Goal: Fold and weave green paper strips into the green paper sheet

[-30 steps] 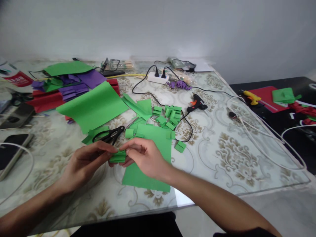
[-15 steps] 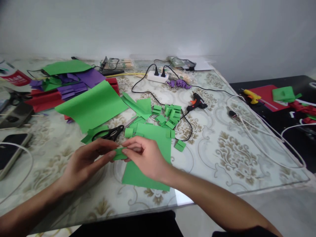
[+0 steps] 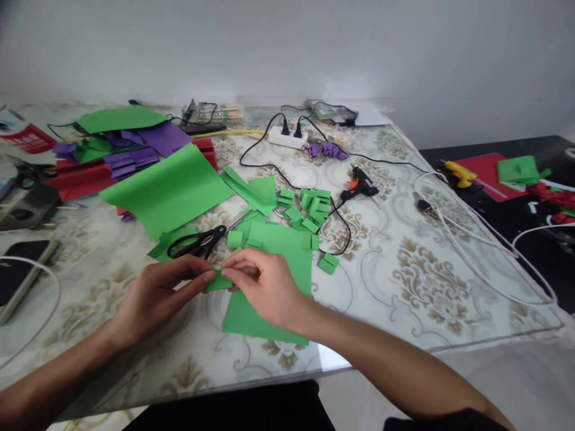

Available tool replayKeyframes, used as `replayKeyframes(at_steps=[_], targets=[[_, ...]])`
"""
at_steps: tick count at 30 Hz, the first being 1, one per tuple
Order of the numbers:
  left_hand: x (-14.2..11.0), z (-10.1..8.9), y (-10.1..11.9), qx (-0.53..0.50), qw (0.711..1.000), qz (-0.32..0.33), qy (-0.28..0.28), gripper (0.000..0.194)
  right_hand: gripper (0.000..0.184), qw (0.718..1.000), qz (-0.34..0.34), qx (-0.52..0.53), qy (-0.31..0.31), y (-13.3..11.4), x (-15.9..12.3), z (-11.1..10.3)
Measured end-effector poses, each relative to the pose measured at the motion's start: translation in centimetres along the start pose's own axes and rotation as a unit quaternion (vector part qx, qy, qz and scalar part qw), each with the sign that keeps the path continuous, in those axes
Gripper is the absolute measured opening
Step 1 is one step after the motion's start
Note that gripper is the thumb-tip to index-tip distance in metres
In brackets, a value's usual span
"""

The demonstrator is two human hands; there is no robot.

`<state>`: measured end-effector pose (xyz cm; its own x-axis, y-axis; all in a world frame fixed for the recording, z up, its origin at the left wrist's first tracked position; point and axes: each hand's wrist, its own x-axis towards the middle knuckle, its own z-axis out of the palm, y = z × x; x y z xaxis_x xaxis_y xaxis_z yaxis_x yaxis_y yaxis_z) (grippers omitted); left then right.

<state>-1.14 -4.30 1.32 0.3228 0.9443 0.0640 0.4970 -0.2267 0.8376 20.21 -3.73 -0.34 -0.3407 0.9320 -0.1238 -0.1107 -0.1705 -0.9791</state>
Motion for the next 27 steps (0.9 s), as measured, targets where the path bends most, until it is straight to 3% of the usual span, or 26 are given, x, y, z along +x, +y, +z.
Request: replayKeyframes(at_steps=[9,22,27], targets=[[0.00,0.13,-0.30,0.008,1.000,0.004,-0.005,0.018,0.029,0.998,0.043,0.042,-0.009,-0.17,0.18,-0.18],[-0.29,0.06,-0.81,-0.024,1.000,0.007,-0.010,0.009,0.010,1.000,0.017,0.003,0.002,-0.16,0.16,-0.12],[-0.15,-0.18,-0.38,-0.088,0.996,-0.013,0.001,0.009,0.007,1.000,0.016,0.007,-0.002,-0.31,0.32,-0.33]])
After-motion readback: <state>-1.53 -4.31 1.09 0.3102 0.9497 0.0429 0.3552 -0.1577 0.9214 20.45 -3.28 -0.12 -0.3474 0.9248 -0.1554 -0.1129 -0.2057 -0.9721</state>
